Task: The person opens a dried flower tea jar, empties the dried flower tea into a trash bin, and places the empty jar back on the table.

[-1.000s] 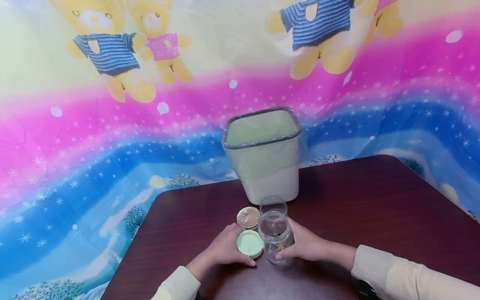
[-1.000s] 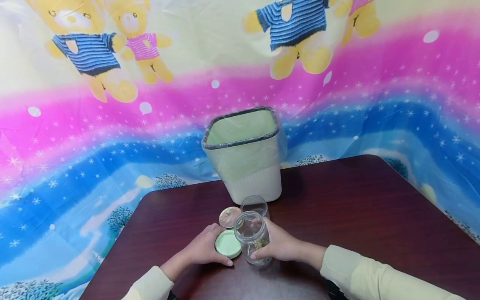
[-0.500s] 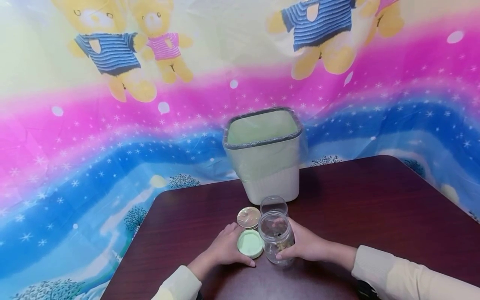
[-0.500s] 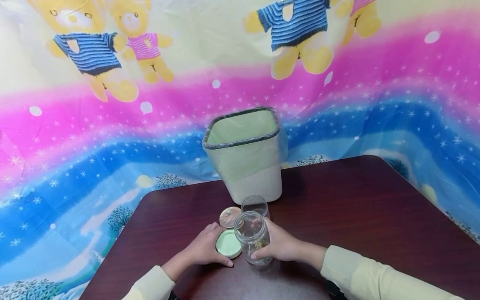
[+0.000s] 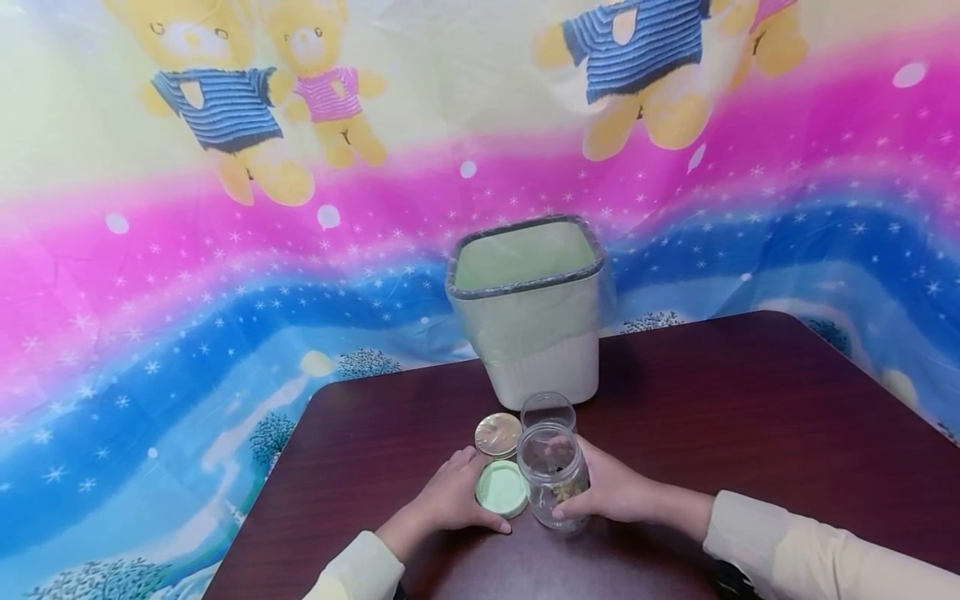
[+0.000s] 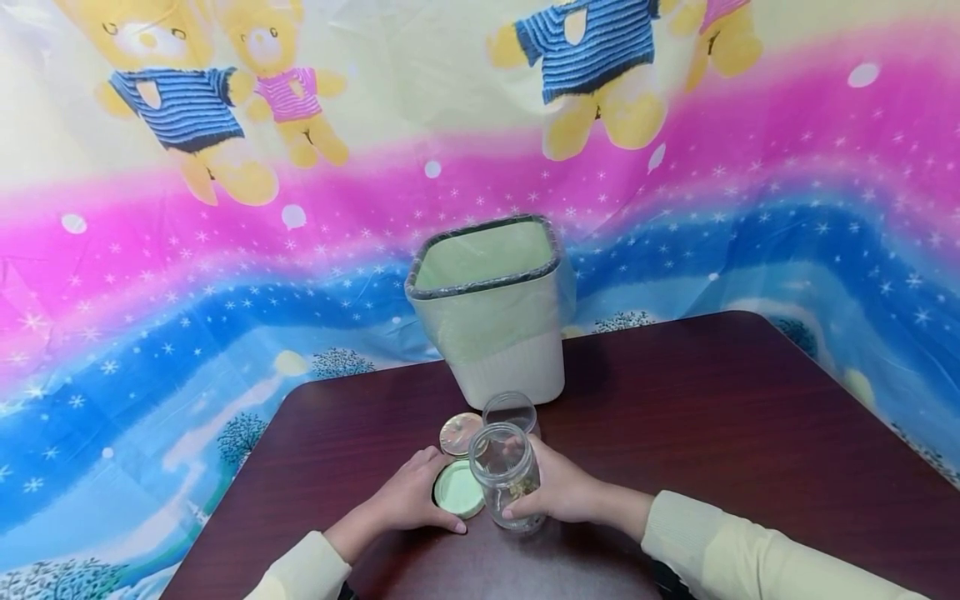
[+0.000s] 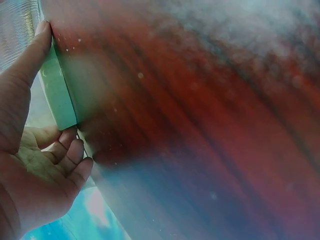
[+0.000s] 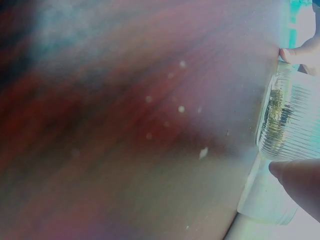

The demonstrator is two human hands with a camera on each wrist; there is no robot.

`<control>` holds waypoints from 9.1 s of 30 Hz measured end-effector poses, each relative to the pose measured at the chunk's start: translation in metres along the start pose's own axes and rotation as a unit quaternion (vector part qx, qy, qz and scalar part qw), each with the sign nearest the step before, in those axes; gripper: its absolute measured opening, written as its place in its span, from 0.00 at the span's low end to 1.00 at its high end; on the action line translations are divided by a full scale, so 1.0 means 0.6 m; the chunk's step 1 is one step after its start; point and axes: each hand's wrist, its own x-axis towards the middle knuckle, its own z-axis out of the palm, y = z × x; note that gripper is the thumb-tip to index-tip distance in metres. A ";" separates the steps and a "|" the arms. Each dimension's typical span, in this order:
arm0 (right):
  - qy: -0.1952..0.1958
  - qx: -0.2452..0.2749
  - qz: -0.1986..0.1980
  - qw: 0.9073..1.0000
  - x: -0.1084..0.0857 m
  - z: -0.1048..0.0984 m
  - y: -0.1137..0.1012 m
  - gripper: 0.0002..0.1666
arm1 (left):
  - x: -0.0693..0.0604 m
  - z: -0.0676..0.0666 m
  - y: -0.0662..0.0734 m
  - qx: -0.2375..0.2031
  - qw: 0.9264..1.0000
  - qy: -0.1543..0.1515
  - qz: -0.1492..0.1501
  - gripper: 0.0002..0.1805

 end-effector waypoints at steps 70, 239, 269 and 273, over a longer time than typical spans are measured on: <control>0.001 0.017 -0.002 1.000 -0.004 0.001 0.000 0.47 | 0.254 -0.300 -0.012 -0.591 0.756 0.234 -0.157 0.29; 0.140 -0.685 -0.054 0.712 0.265 -0.326 -0.256 0.43 | 0.290 -0.276 -0.019 -0.608 0.729 0.261 -0.175 0.10; 0.136 -0.776 -0.162 0.594 0.266 -0.331 -0.238 0.52 | 0.288 -0.279 -0.019 -0.600 0.737 0.255 -0.176 0.11; 0.134 -0.788 -0.165 0.578 0.265 -0.329 -0.240 0.49 | 0.288 -0.278 -0.019 -0.597 0.739 0.256 -0.177 0.09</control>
